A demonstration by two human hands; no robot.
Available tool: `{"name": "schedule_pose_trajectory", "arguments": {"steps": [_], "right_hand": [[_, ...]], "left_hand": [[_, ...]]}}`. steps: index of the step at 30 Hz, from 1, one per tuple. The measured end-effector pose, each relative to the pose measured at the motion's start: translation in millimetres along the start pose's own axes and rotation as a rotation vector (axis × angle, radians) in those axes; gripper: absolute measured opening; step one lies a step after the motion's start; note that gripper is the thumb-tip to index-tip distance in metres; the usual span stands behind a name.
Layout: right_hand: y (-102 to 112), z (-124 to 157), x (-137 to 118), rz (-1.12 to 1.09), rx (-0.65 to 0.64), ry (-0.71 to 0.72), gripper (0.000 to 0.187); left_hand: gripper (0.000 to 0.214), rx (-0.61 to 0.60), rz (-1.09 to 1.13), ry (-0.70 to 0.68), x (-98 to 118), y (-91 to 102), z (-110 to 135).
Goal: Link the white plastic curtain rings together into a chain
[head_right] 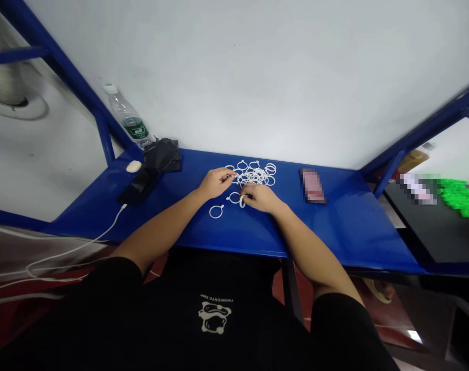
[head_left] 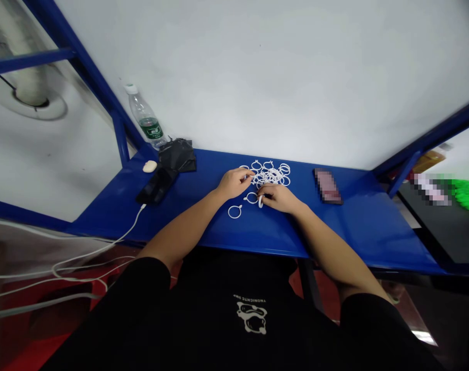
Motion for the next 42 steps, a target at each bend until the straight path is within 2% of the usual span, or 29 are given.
{"name": "schedule_pose_trajectory", "arguments": {"steps": [5, 10, 14, 19, 23, 27, 29, 32, 33, 36, 38, 42], "right_hand": [[-2, 0, 6, 0.054, -0.015, -0.127, 0.018], [-2, 1, 7, 0.007, -0.026, -0.174, 0.024], [-1, 1, 8, -0.047, 0.032, -0.202, 0.017], [0, 2, 14, -0.262, 0.176, -0.264, 0.012], [5, 4, 20, -0.352, 0.274, -0.348, 0.023], [7, 3, 26, -0.387, 0.308, -0.393, 0.020], [6, 2, 32, -0.482, 0.345, -0.447, 0.024], [7, 3, 39, -0.667, 0.439, -0.519, 0.033], [8, 3, 41, -0.719, 0.469, -0.533, 0.034], [13, 4, 45, -0.828, 0.545, -0.564, 0.036], [15, 5, 49, -0.888, 0.594, -0.575, 0.037], [15, 5, 53, -0.959, 0.647, -0.560, 0.043]], "left_hand": [[0.019, 0.004, -0.028, -0.018, -2, -1.9, 0], [0.026, 0.023, -0.060, -0.042, 0, -0.7, -1], [0.028, 0.033, -0.030, -0.078, 2, 3.0, -2], [0.032, 0.078, 0.034, -0.169, 5, 4.8, -1], [0.032, 0.146, 0.035, -0.116, 0, 3.9, -2], [0.023, 0.164, 0.026, -0.023, -4, 8.5, -4], [0.017, 0.077, 0.012, -0.011, 0, 10.2, -6], [0.011, -0.272, -0.051, 0.004, 10, 4.5, -4], [0.016, -0.419, -0.076, 0.018, 13, 1.9, -1], [0.038, -0.696, -0.095, 0.115, 18, 4.1, 5], [0.051, -0.793, -0.088, 0.178, 18, 10.4, 8], [0.066, -0.838, -0.096, 0.203, 15, 24.6, 7]]}}
Point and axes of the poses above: each hand's wrist, its own z-axis away from the middle knuckle, its own y-axis out of the back of the hand, x = y × z, the point moved 5 cm from there along -z, towards the middle knuckle, and after that the axes turned 2 degrees about x, right-handed, at the moved point
